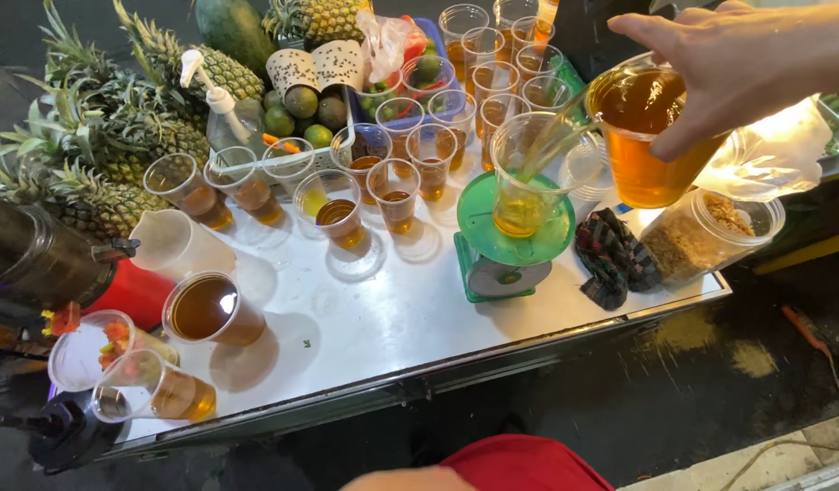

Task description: Preparing and portioning beverages into plastic cups at a beverage stall.

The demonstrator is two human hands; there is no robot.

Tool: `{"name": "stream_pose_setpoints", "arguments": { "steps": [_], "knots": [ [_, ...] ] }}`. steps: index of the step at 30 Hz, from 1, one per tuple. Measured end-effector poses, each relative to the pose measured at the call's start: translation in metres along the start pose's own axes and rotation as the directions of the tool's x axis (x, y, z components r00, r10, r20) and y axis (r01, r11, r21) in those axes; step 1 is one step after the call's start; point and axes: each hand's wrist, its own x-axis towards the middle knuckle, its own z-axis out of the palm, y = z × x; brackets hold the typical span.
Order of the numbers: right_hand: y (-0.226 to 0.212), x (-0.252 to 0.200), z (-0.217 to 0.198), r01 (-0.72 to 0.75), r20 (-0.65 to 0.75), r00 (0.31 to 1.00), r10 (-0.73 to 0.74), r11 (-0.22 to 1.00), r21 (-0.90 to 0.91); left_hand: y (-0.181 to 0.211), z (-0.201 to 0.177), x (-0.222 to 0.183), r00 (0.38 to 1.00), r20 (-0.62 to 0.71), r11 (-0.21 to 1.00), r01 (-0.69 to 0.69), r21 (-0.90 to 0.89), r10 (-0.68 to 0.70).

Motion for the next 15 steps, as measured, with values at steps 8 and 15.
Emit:
{"name": "stream_pose_setpoints", "arguments": {
  "steps": [8, 15],
  "knots": [
    [0.011, 0.018, 0.014, 0.107, -0.018, 0.994, -0.108, 0.931, 0.349, -0.006, -0.093, 0.080, 0.918, -0.313, 0.969, 0.216, -0.117, -0.242],
    [0.005, 0.008, 0.024, 0.156, 0.032, 0.981, -0.190, 0.880, 0.448, -0.017, -0.169, 0.171, 0.785, -0.615, 0.954, -0.128, -0.271, -0.069]
  ]
}}
